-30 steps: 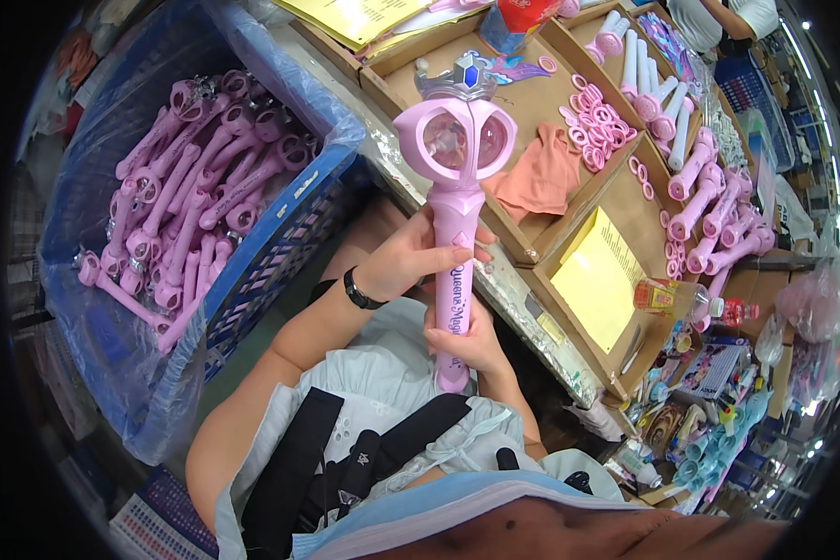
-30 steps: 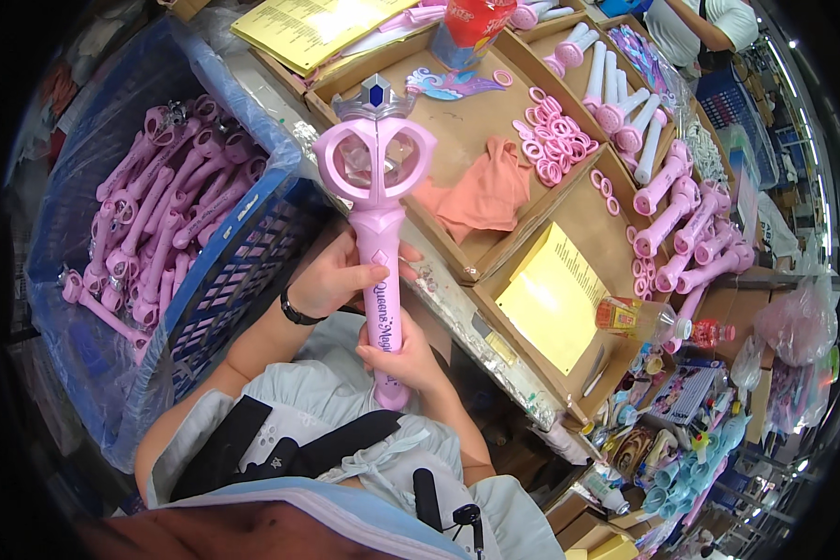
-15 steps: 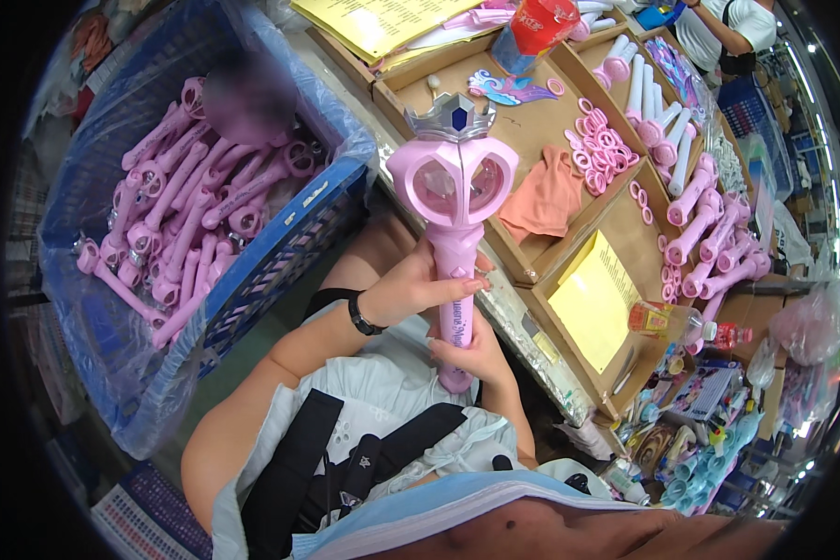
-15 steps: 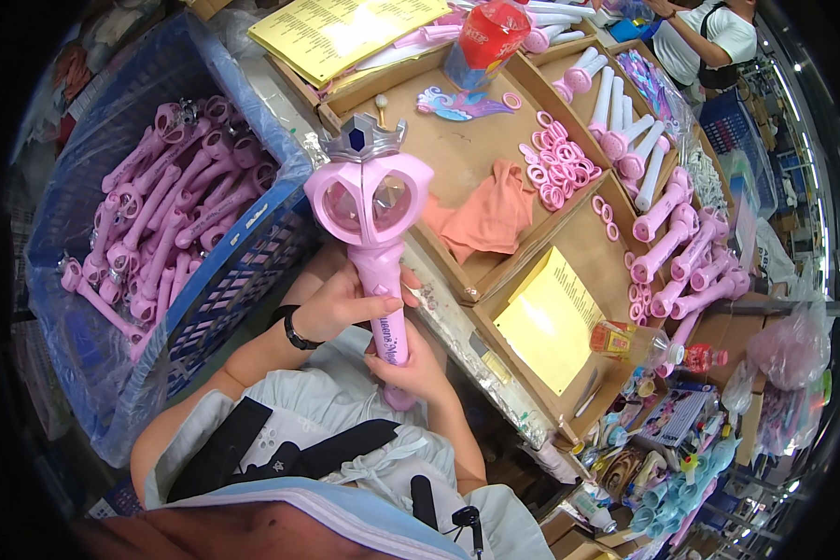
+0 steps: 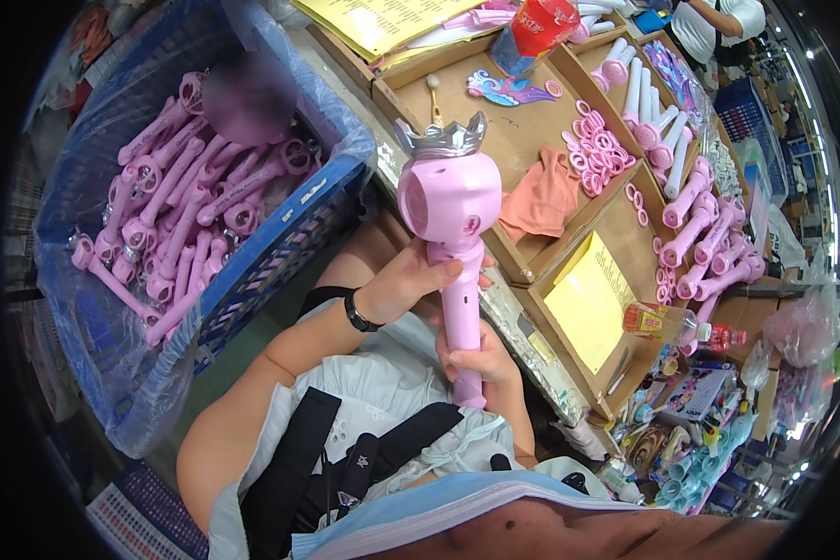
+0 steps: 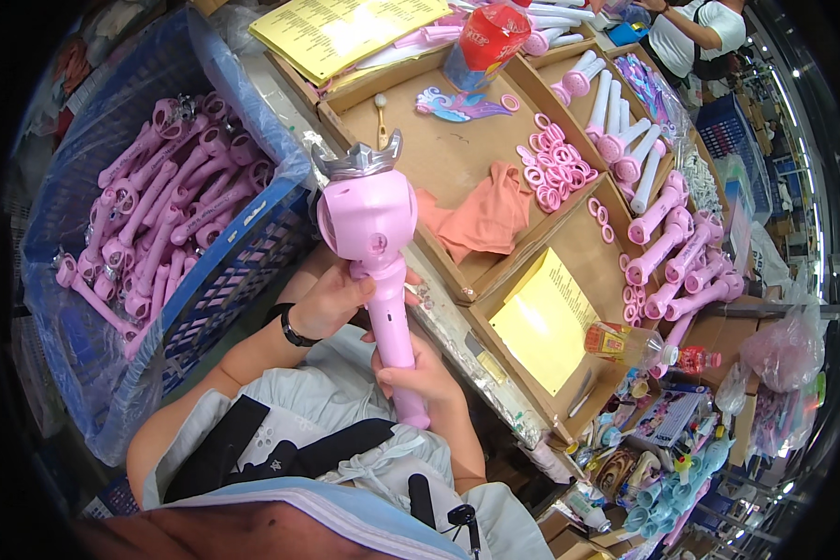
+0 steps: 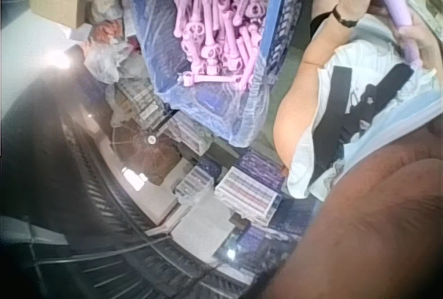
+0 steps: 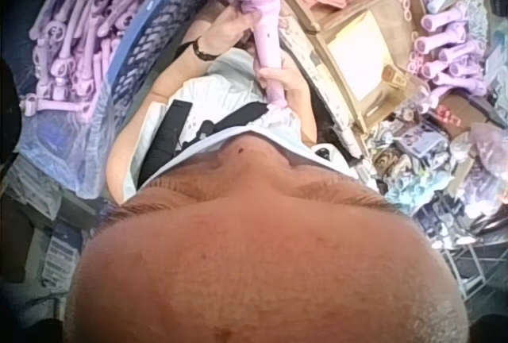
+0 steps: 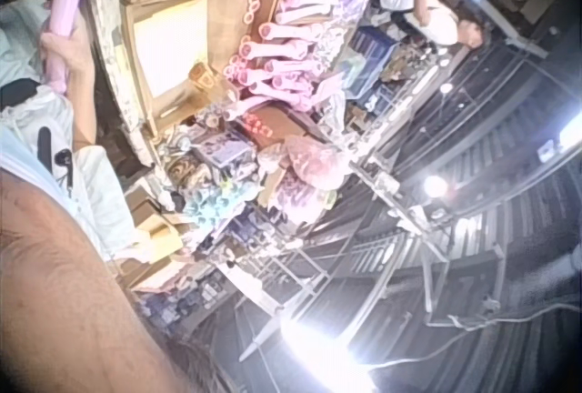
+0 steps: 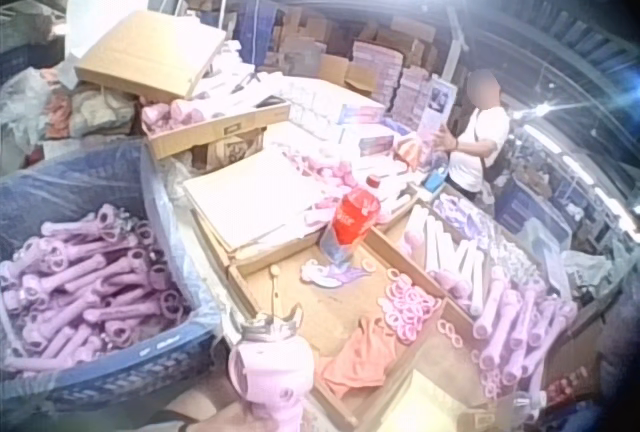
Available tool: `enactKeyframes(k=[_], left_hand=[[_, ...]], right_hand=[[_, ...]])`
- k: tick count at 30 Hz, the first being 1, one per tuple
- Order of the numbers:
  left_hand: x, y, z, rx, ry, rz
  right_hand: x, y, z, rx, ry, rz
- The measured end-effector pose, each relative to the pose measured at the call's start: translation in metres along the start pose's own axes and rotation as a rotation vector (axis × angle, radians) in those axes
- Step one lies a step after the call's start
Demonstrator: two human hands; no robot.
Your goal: The person assembles pink light sticks by attaching a crown-shaped top piece, wiping the handle with a cloth, and applying a small sticker. The person repeats this process for multiple light sticks.
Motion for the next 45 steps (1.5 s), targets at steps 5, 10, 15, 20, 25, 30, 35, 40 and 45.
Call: enactKeyframes(k=[5, 10, 15, 20, 25, 30, 35, 40, 45], left_hand=[[-0.002, -0.001, 0.004, 0.042, -0.194, 0.048], [-0.002, 0.001, 0.003, 0.013, -0.136, 0.045], [-0.002, 0.001, 0.004, 0.025, -0.137, 0.024], [-0.001, -0.001, 0.003, 0.034, -0.114, -0.015], [0.0, -0.002, 0.002, 0.008, -0.093, -0.062], [0.004, -0.001, 0.0, -0.008, -0.072, -0.093], [0.004, -0.003, -0.001, -0.011, -0.105, -0.038], [0.006, -0.007, 0.008, -0.037, -0.07, -0.036], [0.015, -0.012, 0.023, -0.021, 0.082, -0.062]], right_hand=[[0.002, 0.002, -0.01, -0.022, 0.128, 0.119], [0.001, 0.002, -0.012, -0.036, 0.198, 0.224], [0.008, 0.005, -0.013, -0.021, 0.187, 0.206], [0.017, 0.01, -0.008, -0.012, 0.025, 0.1], [0.018, 0.011, 0.0, 0.091, -0.283, -0.106], [0.012, 0.007, 0.009, 0.251, -0.606, -0.33], [0.006, 0.007, 0.012, 0.304, -0.706, -0.353], [0.006, 0.008, 0.012, 0.301, -0.755, -0.38], [0.008, 0.01, 0.01, 0.313, -0.768, -0.379]])
Point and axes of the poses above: each hand's wrist, its own y-axis towards the middle knuckle, its own x-axis out of the back of the hand, z = x × y, the point moved 6 cm from there along y, towards the middle knuckle, and after that the axes turned 12 degrees about y, right-handed, at the moved point
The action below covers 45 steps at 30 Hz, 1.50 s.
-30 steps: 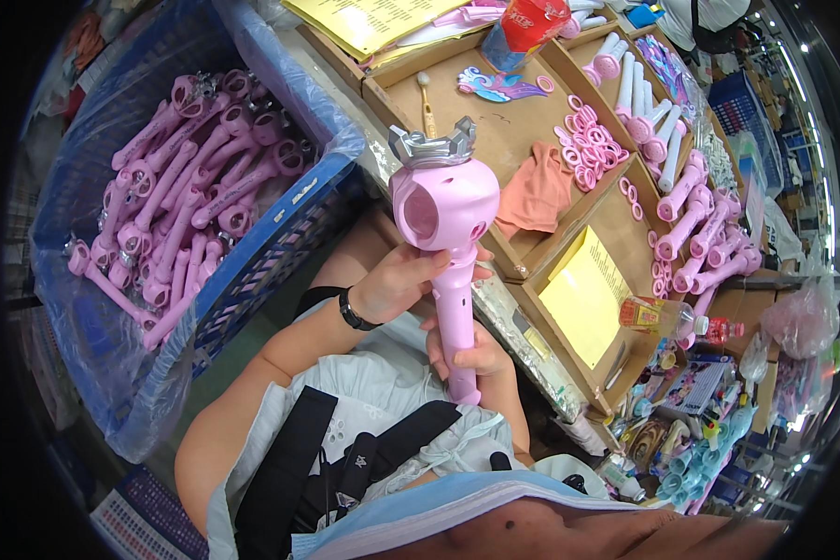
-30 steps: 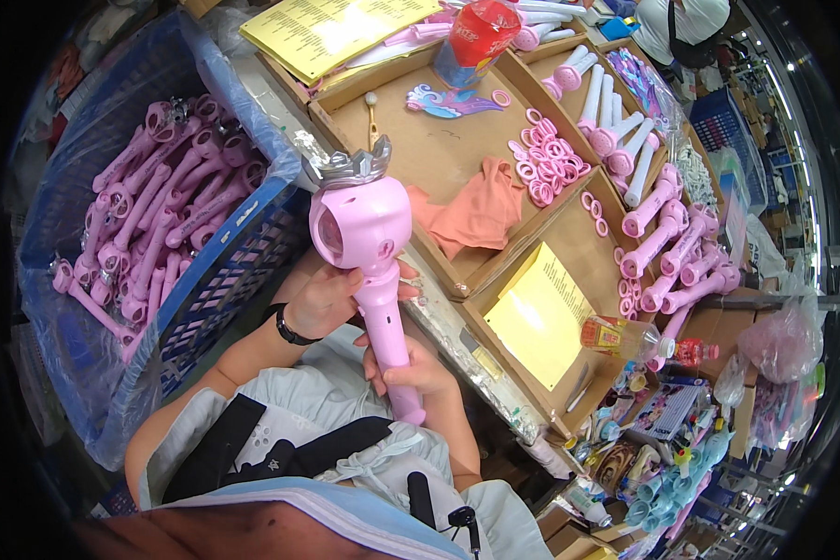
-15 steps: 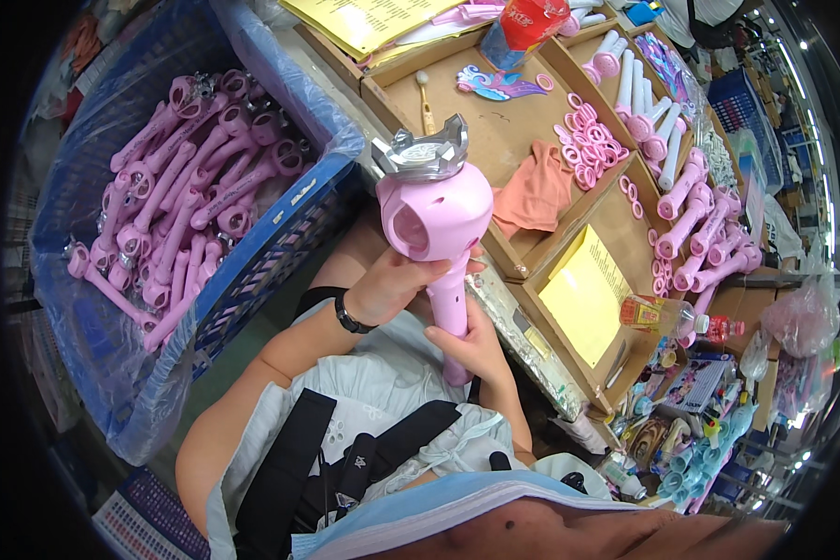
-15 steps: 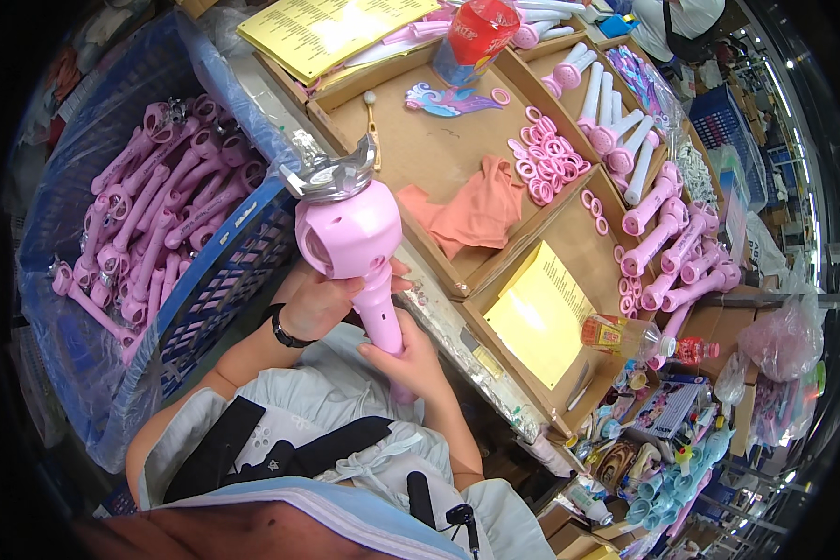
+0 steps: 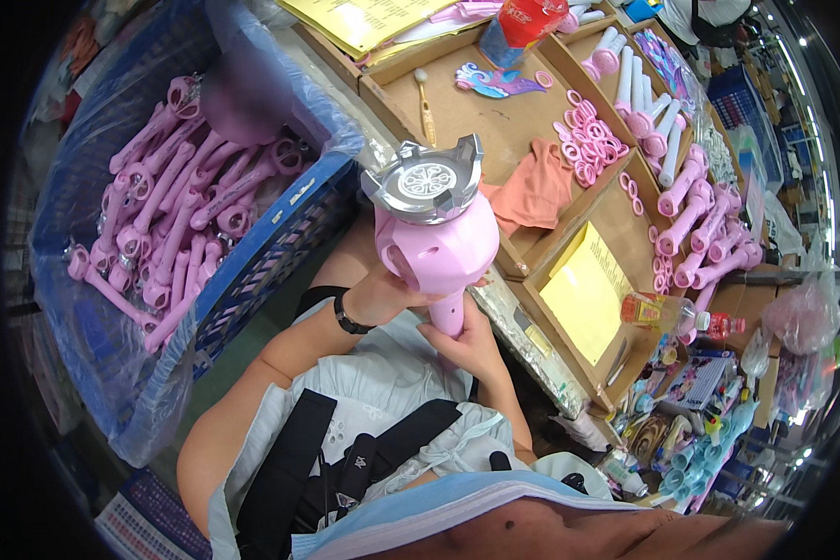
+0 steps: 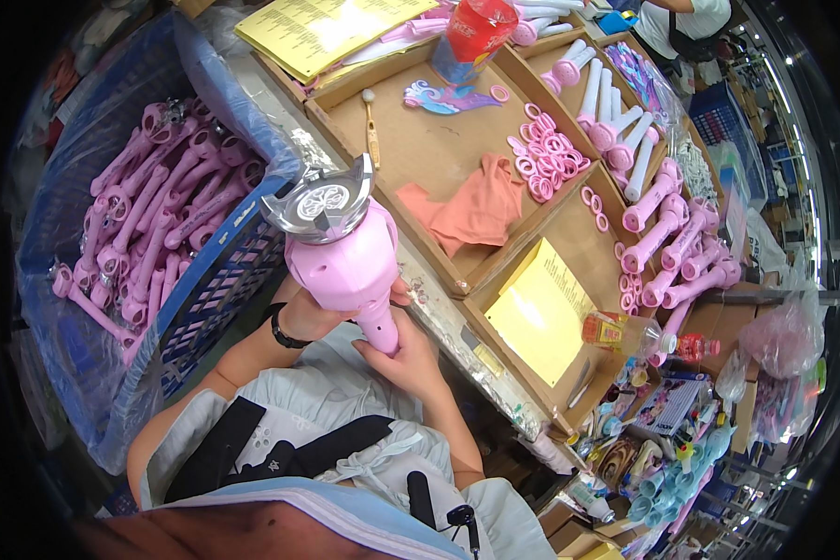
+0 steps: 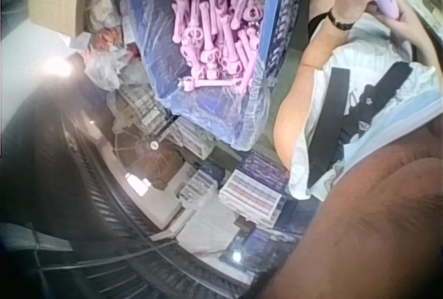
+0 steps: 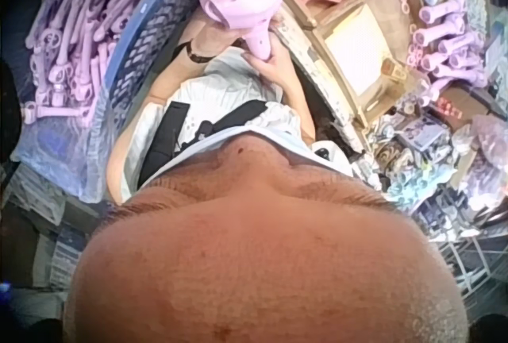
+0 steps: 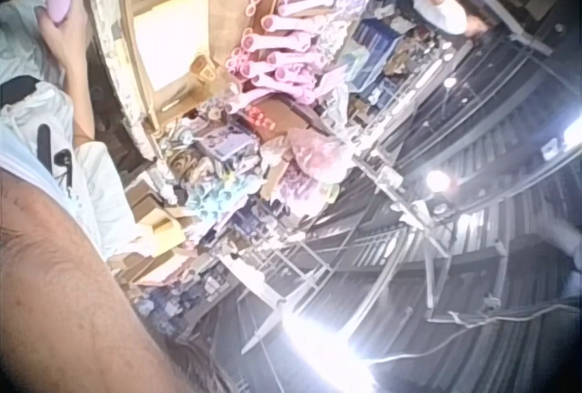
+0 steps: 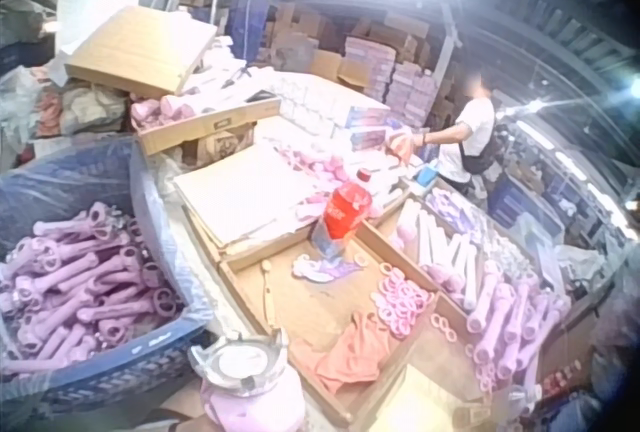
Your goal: The person assembles pink light sticks by attaching a crown-shaped top piece, wiping the handle with a cloth, and applying a small sticker. The person repeats this process for multiple light sticks.
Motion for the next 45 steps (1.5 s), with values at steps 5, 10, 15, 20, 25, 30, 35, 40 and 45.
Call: enactKeyframes(k=[5, 10, 15, 20, 25, 30, 35, 40, 45], left_hand=[[-0.002, -0.001, 0.002, -0.017, -0.066, 0.055], [-0.002, 0.004, -0.002, 0.005, -0.077, -0.052], [-0.006, 0.011, -0.003, 0.018, -0.109, -0.149], [-0.012, 0.007, 0.002, 0.117, 0.034, -0.066], [-0.005, 0.007, -0.003, 0.071, 0.002, -0.161], [-0.002, 0.003, -0.006, 0.065, -0.069, -0.24], [0.005, 0.005, -0.007, 0.066, -0.165, -0.26], [-0.002, 0.008, -0.011, 0.06, -0.156, -0.146], [-0.005, 0.006, -0.02, 0.051, -0.189, -0.059]], right_hand=[[0.002, 0.001, -0.006, -0.011, 0.042, 0.038], [0.01, 0.002, 0.025, 0.343, 0.24, -0.081], [0.03, 0.001, 0.089, 0.859, 0.065, -0.434], [0.009, 0.039, 0.122, 1.029, -0.194, -0.253], [0.006, 0.071, 0.091, 0.799, -0.01, -0.136], [0.0, 0.048, 0.036, 0.386, 0.343, -0.019], [-0.002, 0.01, -0.013, -0.047, -0.158, -0.083], [0.001, -0.004, -0.017, -0.225, 0.307, 0.166], [-0.013, -0.013, -0.013, -0.388, 0.743, 0.493]])
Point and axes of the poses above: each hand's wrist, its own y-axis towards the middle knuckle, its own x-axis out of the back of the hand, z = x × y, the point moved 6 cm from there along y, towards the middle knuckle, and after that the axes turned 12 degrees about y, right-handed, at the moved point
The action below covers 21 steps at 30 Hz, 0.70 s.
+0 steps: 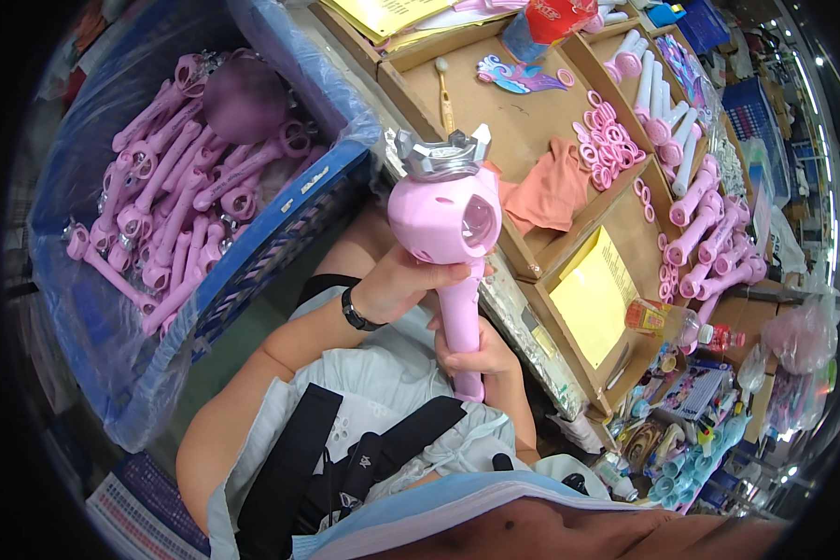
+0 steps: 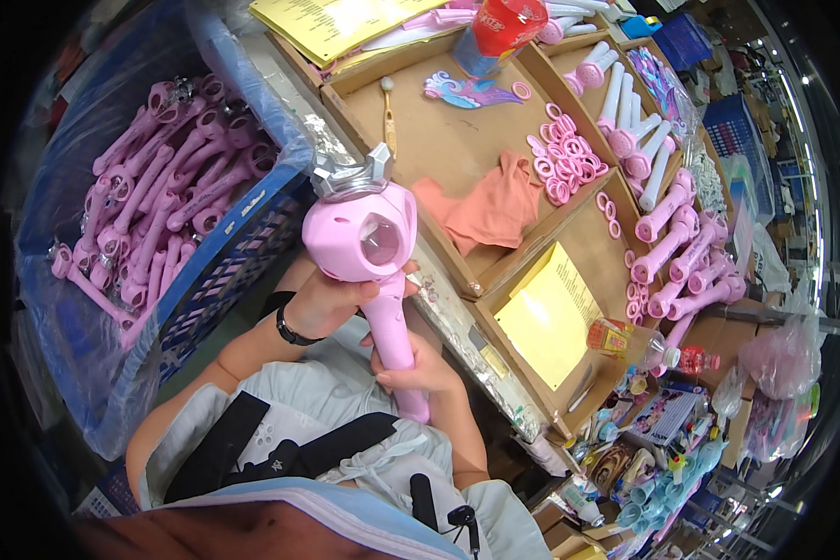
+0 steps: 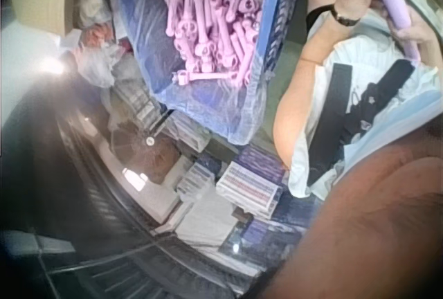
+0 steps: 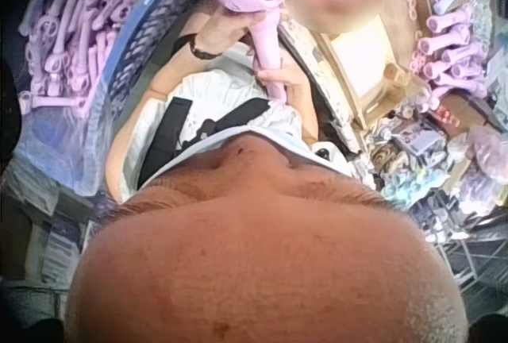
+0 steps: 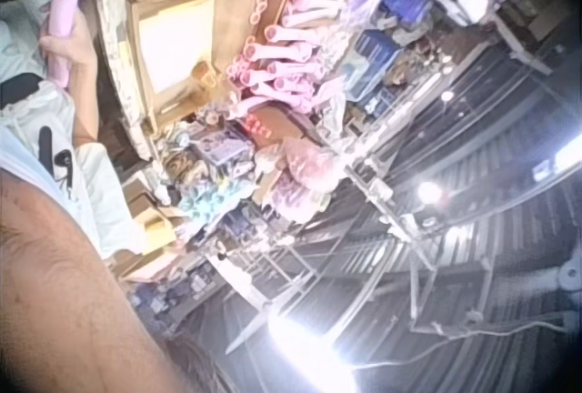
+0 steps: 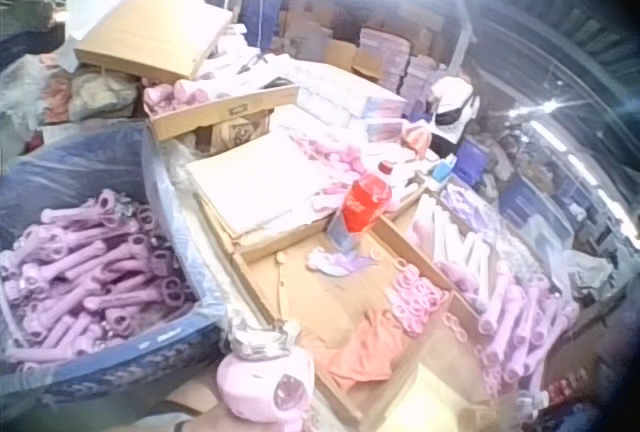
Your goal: The person assembles pink light sticks by attaching a crown-shaped top piece, wiping the handle with a cloth, and applying a small sticker. The person repeats this process for multiple light sticks.
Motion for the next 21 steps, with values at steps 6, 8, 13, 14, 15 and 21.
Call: enactKeyframes(k=[6, 8, 13, 14, 15, 21], left_hand=[[-0.002, 0.0, 0.003, -0.004, -0.086, 0.021], [-0.003, 0.001, 0.005, 0.008, -0.114, 0.03], [-0.003, 0.002, 0.002, -0.012, -0.085, -0.022], [-0.004, 0.001, 0.001, -0.011, -0.103, -0.024], [-0.004, 0.001, 0.001, -0.012, -0.116, -0.03], [0.002, 0.003, 0.0, 0.011, -0.116, -0.121]], right_hand=[[-0.005, 0.008, -0.016, -0.068, 0.325, 0.335], [-0.003, 0.01, -0.021, -0.09, 0.385, 0.39], [-0.001, 0.014, -0.024, -0.111, 0.484, 0.501], [-0.001, 0.015, -0.023, -0.107, 0.476, 0.51], [-0.002, 0.015, -0.022, -0.109, 0.476, 0.525], [0.003, 0.013, -0.006, 0.042, 0.294, 0.216]])
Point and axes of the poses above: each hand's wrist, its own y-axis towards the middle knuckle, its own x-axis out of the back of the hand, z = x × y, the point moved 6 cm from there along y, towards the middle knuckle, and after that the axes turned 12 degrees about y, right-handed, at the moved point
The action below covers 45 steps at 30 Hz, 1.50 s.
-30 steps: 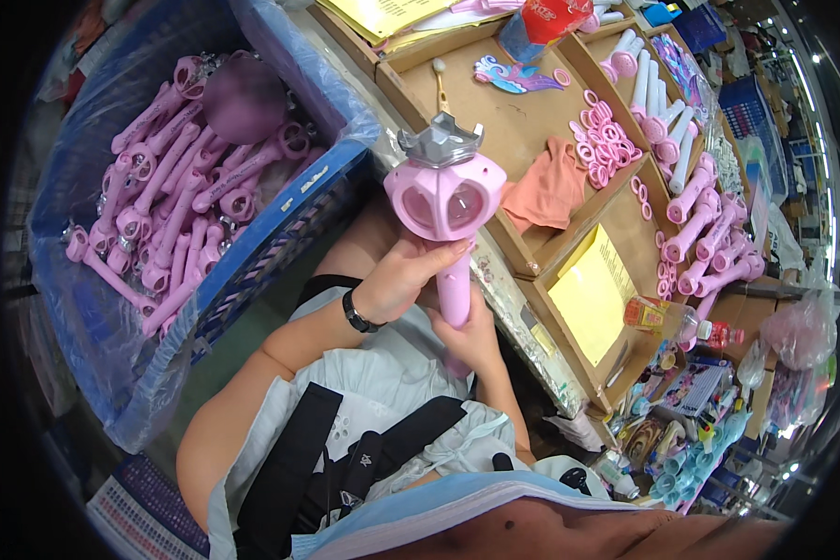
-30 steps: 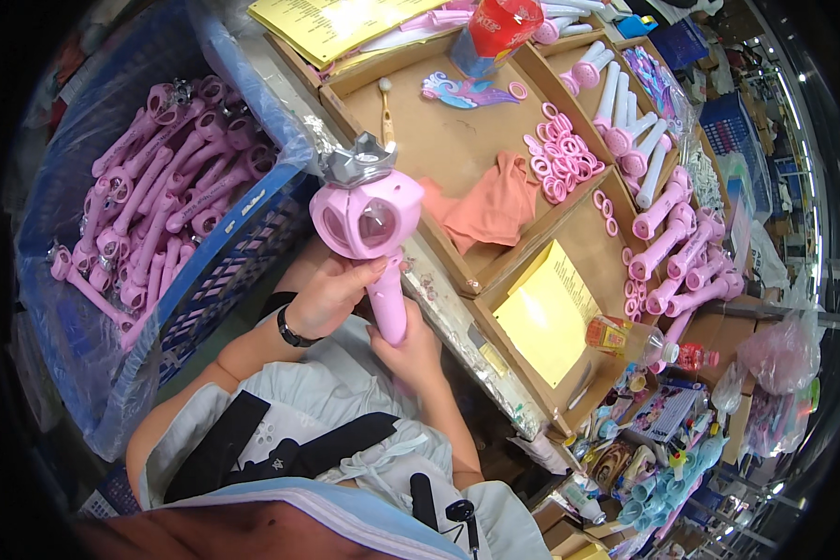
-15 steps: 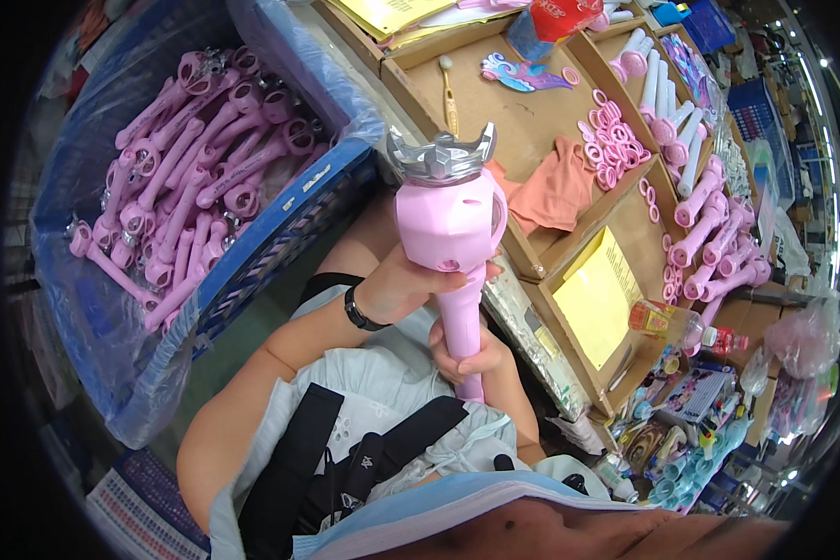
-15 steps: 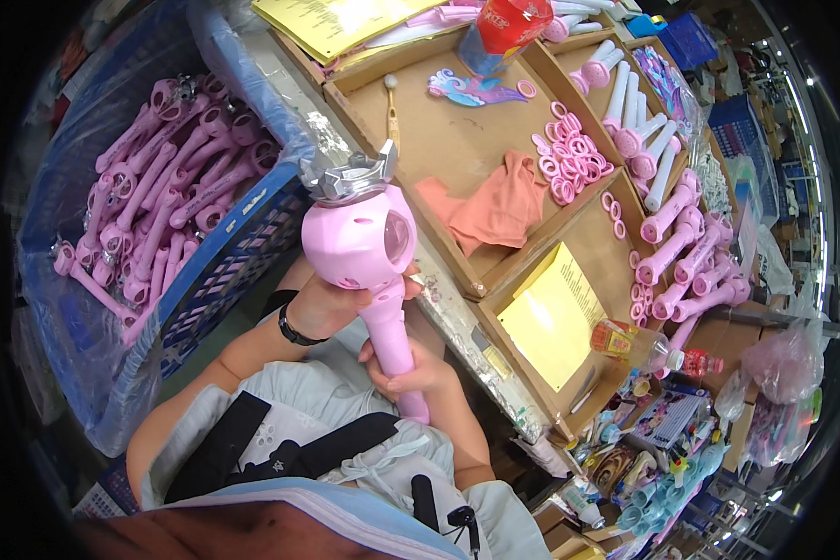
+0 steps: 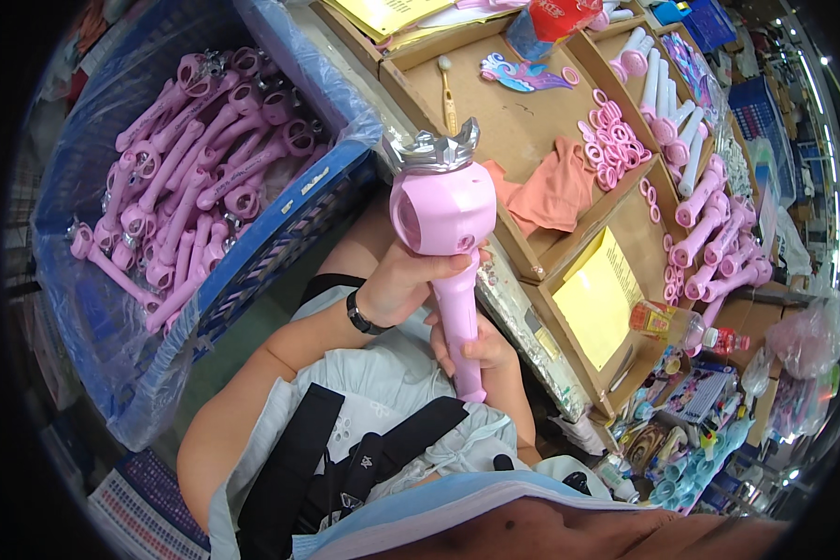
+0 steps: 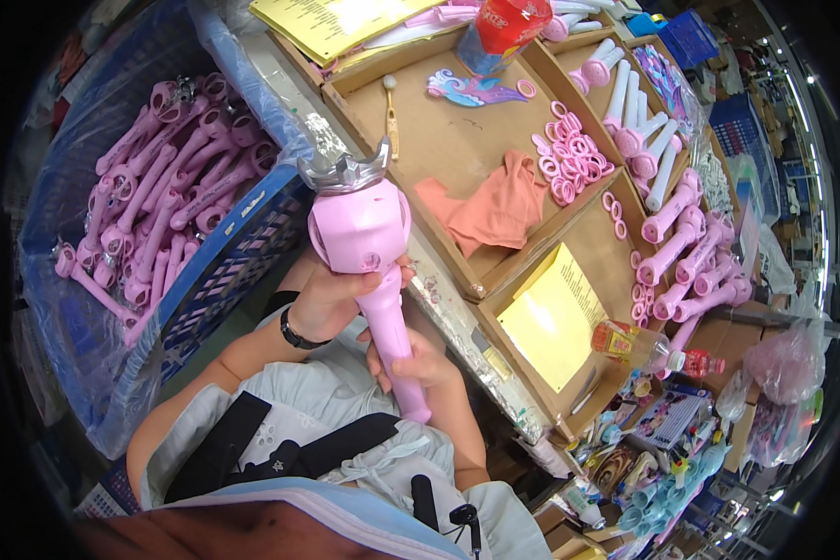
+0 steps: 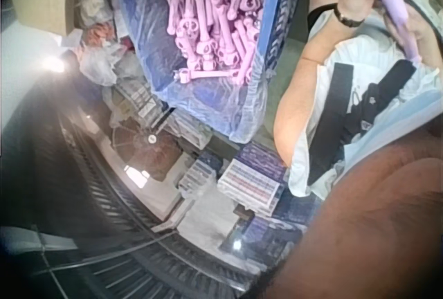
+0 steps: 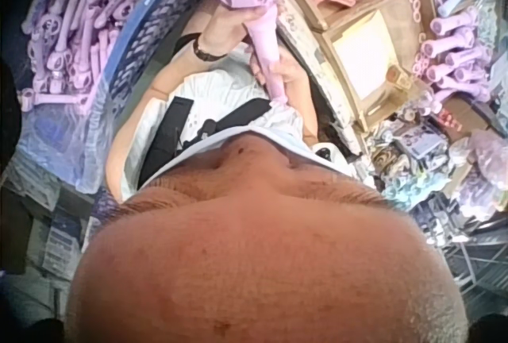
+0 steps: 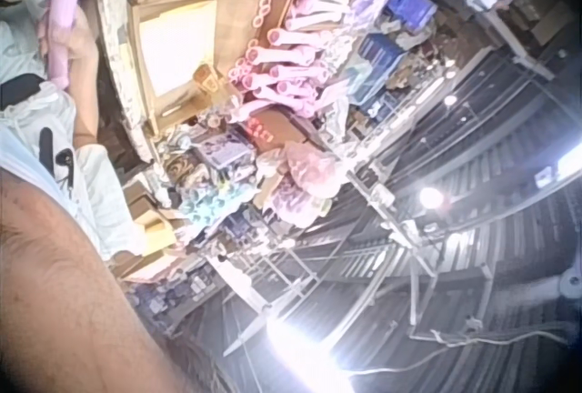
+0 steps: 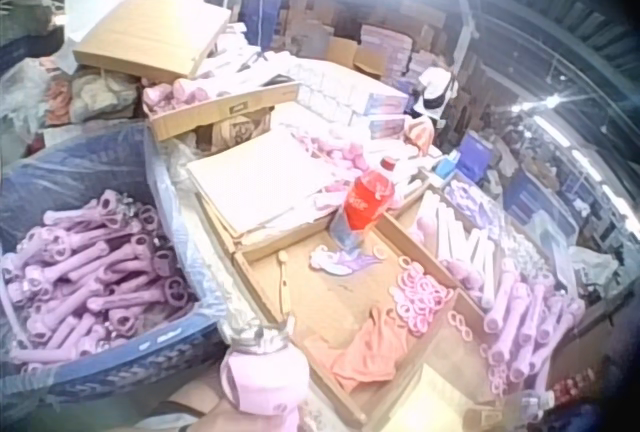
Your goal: The person assembles pink light sticks by attaching a crown-shaped top piece, wiping the handle with a cloth, and applying a small sticker. The person repeats this process for multiple light sticks.
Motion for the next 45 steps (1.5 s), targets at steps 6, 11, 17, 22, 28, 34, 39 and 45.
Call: enactKeyframes(k=[6, 11, 17, 22, 28, 34, 39, 45], left_hand=[[0.003, -0.001, -0.002, -0.003, -0.002, -0.083], [0.002, 0.0, -0.003, 0.002, 0.014, -0.116], [0.003, -0.001, 0.003, 0.011, 0.004, -0.066], [-0.001, -0.001, 0.014, 0.066, -0.045, 0.132], [0.002, -0.001, 0.018, 0.057, -0.046, 0.111], [0.001, 0.001, 0.017, 0.102, -0.084, 0.055], [0.004, 0.001, 0.014, 0.121, -0.117, 0.022], [0.011, 0.007, 0.017, 0.007, -0.088, -0.076]], right_hand=[[-0.001, -0.006, 0.013, 0.067, -0.487, -0.466], [-0.025, -0.006, 0.027, 0.382, -1.323, -0.756], [-0.014, -0.006, 0.023, 0.16, -0.833, -0.562], [-0.015, 0.0, 0.004, 0.016, -0.046, -0.104], [-0.005, 0.002, -0.009, 0.006, 0.218, 0.037], [-0.004, 0.003, -0.006, 0.032, 0.199, 0.023], [-0.002, -0.001, 0.006, 0.061, -0.045, -0.167], [-0.002, -0.016, 0.027, 0.27, -1.017, -0.728]])
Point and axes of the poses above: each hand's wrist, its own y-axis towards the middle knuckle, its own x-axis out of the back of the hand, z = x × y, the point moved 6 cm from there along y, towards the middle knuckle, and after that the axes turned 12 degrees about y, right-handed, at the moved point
